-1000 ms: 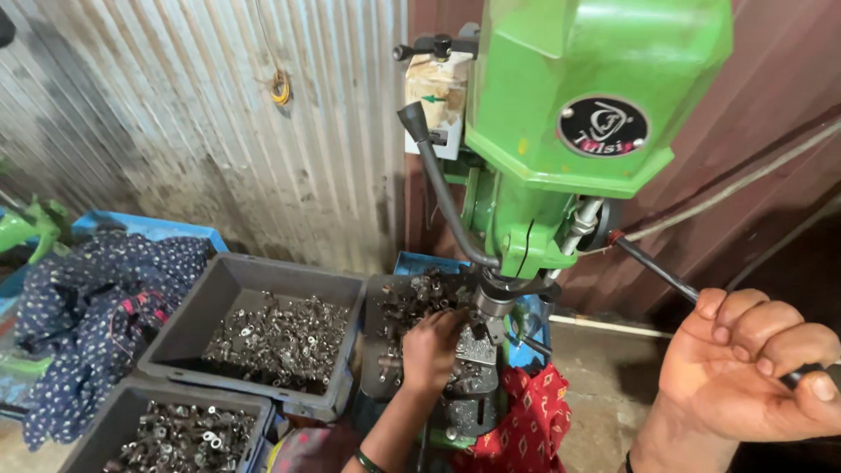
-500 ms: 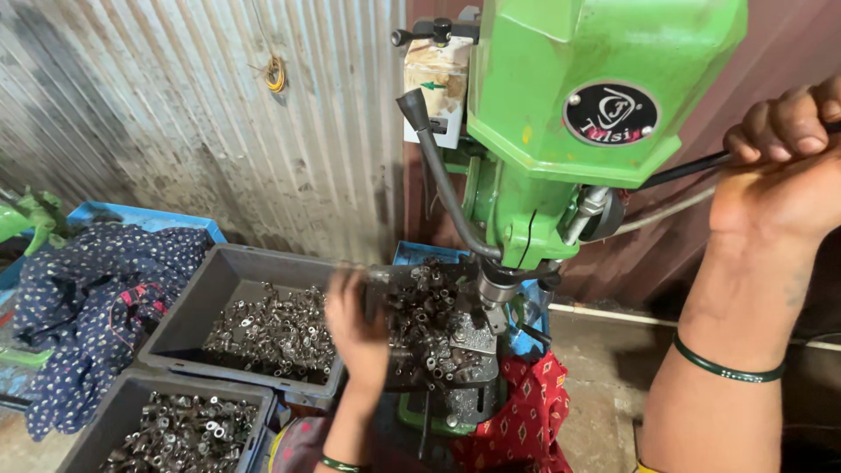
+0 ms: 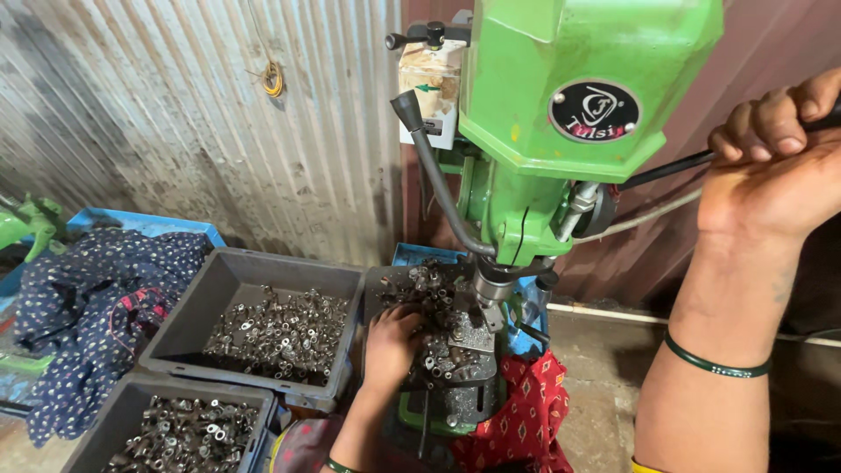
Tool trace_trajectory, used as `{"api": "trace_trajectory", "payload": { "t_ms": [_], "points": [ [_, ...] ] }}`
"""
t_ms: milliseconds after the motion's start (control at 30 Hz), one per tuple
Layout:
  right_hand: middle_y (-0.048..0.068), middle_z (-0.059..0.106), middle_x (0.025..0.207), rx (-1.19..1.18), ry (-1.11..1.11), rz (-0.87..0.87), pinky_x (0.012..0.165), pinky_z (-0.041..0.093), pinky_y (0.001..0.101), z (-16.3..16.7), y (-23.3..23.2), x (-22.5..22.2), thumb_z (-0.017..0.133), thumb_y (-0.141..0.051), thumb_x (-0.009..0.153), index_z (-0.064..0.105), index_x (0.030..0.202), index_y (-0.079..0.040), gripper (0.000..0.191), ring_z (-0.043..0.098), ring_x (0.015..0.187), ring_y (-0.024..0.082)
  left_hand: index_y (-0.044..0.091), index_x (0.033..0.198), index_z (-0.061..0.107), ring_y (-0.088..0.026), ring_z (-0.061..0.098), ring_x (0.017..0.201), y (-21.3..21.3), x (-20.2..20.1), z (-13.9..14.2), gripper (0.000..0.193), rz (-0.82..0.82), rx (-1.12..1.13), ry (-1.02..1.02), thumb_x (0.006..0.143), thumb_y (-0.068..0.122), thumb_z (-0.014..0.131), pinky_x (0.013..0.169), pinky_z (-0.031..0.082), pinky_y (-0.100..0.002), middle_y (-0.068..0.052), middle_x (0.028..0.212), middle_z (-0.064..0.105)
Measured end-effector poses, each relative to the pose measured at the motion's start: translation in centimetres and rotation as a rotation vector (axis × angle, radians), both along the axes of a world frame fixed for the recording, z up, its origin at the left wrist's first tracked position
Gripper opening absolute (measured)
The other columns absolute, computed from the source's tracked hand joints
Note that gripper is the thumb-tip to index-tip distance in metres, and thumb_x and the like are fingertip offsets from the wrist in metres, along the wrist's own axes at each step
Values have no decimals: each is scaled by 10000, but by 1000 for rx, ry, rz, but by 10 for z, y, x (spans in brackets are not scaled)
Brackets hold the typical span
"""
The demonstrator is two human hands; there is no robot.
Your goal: The person operates a green drill press in a workshop. They repeatedly pick small metal parts from a bin, place them under the drill bit, and use the lever to lower the drill for processing before moving the parts aside.
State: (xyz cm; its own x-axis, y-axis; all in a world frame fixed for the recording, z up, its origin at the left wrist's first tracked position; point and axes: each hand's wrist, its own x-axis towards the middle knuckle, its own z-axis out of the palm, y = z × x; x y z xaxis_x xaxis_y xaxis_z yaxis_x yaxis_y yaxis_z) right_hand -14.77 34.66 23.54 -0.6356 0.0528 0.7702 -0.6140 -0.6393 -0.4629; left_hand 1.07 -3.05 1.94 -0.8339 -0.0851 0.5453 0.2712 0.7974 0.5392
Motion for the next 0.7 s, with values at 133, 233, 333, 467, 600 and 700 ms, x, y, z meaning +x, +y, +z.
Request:
{"api": "trace_trajectory", "payload": {
  "t_ms": [133, 233, 333, 467, 600, 700],
  "points": [
    [-44, 267, 710, -26, -7, -4, 608, 180, 229, -2, -3, 1, 372, -352, 1219, 374, 917, -135, 372, 208, 608, 90, 74, 940, 717, -200, 678, 789, 12, -1, 1, 189, -23, 427, -85, 794, 135, 820, 752, 519, -335, -78, 874, 749],
    [-43, 262, 704, -41, -7, -8, 606, 182, 233, -1, -5, 2, 374, -370, 1212, 369, 905, -131, 389, 208, 604, 93, 17, 897, 689, -73, 617, 703, 32, -9, -2, 130, -96, 894, -66, 850, 41, 808, 668, 505, -242, -36, 770, 713],
    [-37, 263, 704, -53, -17, -4, 599, 186, 237, 1, -6, 7, 381, -391, 1204, 372, 903, -123, 403, 209, 601, 95, -5, 896, 694, -38, 593, 746, 49, -23, -3, 83, -138, 1060, 28, 880, -13, 774, 700, 499, -223, 1, 795, 711],
    [-26, 265, 707, -27, 9, -33, 598, 195, 242, 3, -10, 14, 380, -455, 1202, 383, 907, -106, 457, 210, 596, 102, 0, 947, 688, -43, 616, 808, 64, -36, 1, 77, -178, 1157, 91, 900, -29, 742, 765, 515, -227, 0, 873, 733],
    [-18, 271, 700, -24, 22, -87, 592, 202, 249, 2, -13, 18, 379, -480, 1193, 386, 895, -100, 483, 212, 592, 108, 1, 1009, 688, -55, 642, 872, 65, -33, 2, 121, -264, 1257, 76, 900, -44, 714, 831, 518, -231, -8, 950, 746],
    [-15, 269, 707, -32, 39, -78, 596, 198, 247, 1, -13, 16, 368, -493, 1198, 390, 910, -89, 497, 208, 596, 106, -16, 1020, 693, -67, 628, 883, 67, -30, 3, 113, -259, 1215, 104, 918, -51, 724, 840, 510, -240, -26, 962, 742]
  ]
}}
